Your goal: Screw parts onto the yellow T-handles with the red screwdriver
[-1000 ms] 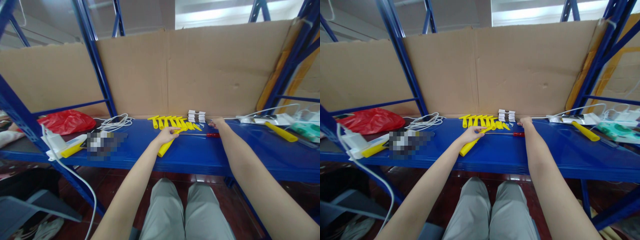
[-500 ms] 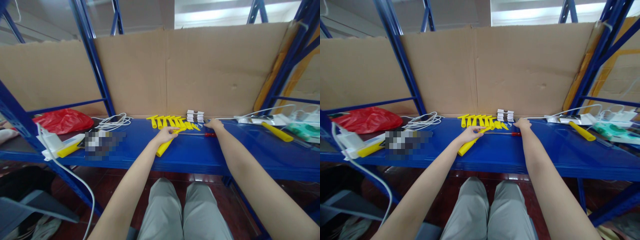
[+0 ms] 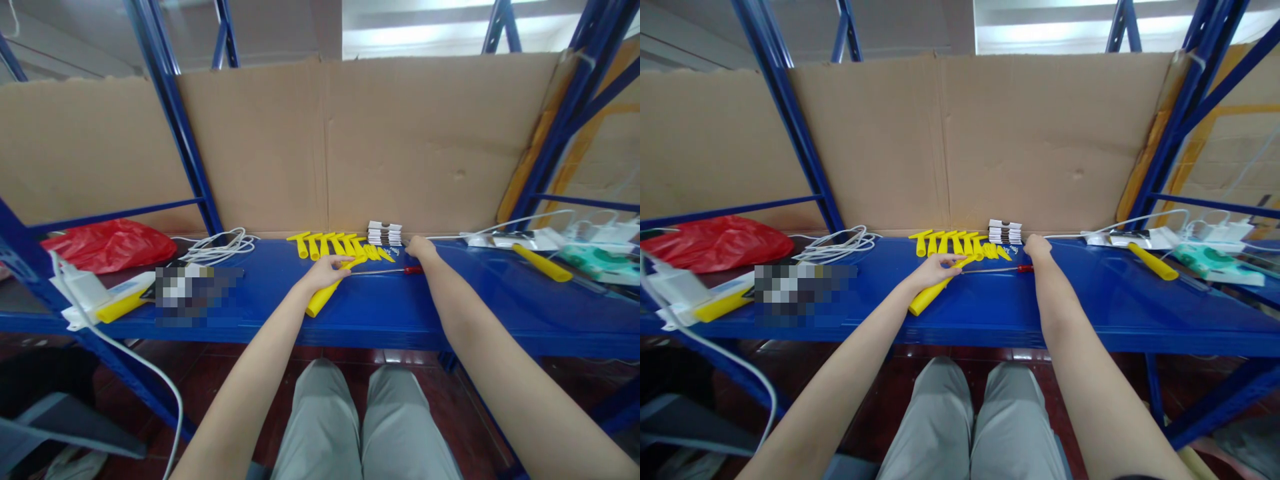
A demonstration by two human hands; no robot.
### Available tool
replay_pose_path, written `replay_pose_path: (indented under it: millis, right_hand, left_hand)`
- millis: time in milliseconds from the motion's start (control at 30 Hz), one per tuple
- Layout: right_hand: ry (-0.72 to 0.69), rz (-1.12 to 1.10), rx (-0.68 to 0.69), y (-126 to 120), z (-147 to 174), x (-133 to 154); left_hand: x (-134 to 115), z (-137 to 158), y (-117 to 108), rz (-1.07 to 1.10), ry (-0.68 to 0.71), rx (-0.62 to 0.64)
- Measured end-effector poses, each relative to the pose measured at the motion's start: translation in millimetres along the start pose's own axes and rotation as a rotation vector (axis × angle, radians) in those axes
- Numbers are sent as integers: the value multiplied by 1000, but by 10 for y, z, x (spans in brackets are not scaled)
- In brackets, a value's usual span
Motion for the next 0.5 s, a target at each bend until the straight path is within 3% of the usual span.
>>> replay_pose_path:
  millis: [500]
  right_hand:
    - [85, -97, -8, -80, 203, -287]
  left_hand:
    - [-43, 11, -17, 13, -21, -7]
Point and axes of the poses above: each hand's wrist, its own z-axis away from the middle knuckle, its own y-axis out of the palm, x = y × z, the point moved 5 cm from there along -z, towards the middle knuckle, and after that the axes turned 2 degrees about z, right-handed, at the moved point
